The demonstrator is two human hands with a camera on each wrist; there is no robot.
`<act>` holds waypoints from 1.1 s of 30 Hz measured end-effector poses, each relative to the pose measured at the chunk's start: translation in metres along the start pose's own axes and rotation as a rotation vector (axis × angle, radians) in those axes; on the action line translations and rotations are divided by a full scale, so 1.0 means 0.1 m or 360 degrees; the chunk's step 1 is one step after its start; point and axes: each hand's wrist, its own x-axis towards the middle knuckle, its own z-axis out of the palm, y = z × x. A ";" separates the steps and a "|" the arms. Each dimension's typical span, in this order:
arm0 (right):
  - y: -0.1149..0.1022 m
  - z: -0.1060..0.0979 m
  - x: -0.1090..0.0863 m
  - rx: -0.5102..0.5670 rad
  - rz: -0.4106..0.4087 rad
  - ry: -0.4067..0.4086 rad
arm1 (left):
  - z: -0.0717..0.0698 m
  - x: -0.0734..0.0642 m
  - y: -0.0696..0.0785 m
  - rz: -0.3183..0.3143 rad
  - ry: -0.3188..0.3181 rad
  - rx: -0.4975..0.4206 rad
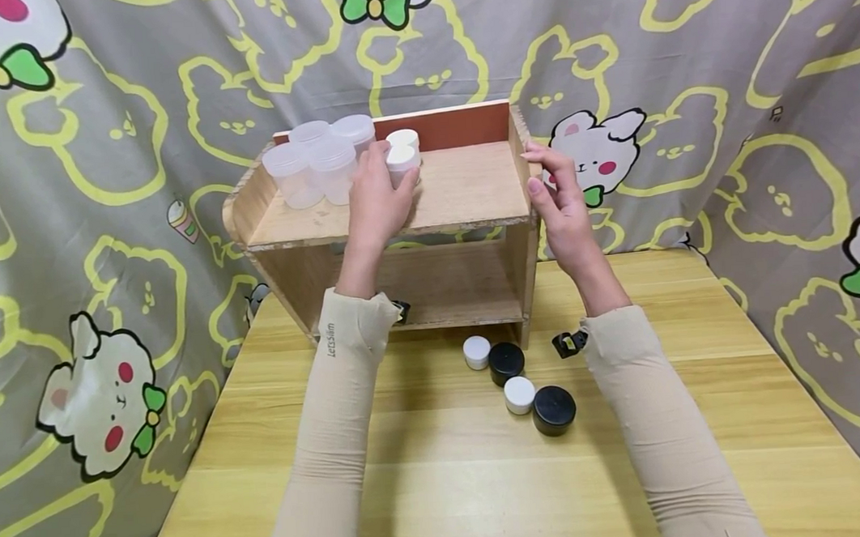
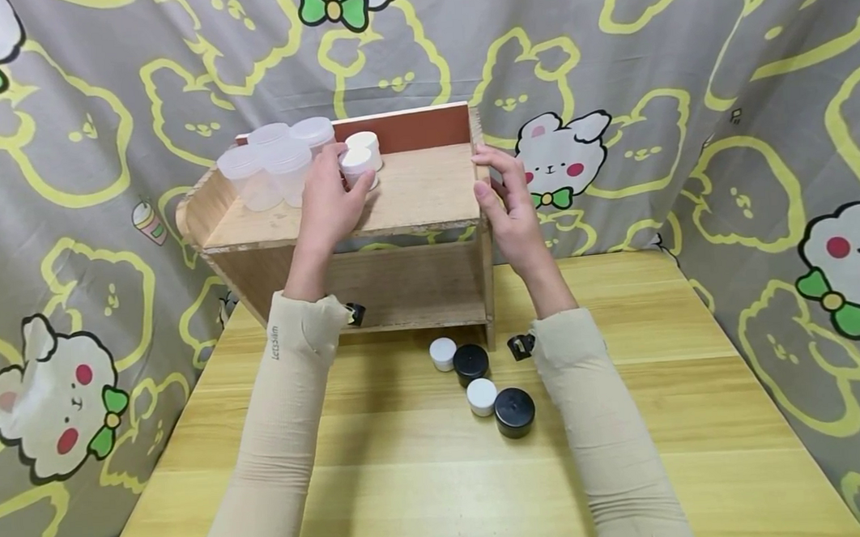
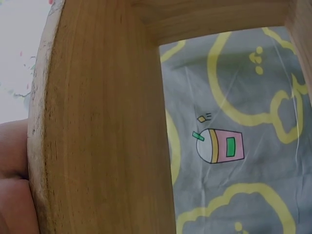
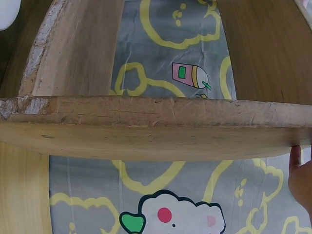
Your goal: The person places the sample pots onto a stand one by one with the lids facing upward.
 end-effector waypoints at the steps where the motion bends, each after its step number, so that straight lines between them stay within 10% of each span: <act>1: 0.00 0.00 0.00 -0.0001 0.0001 -0.0001 | 0.00 0.00 0.00 0.0000 -0.0006 0.0009; 22: -0.01 0.00 -0.01 -0.0014 0.0003 -0.0018 | -0.01 -0.04 -0.02 0.0103 0.0106 -0.0029; 33: 0.00 -0.01 -0.01 -0.0018 0.0007 -0.0013 | 0.02 -0.22 -0.01 0.0434 0.0272 -0.0009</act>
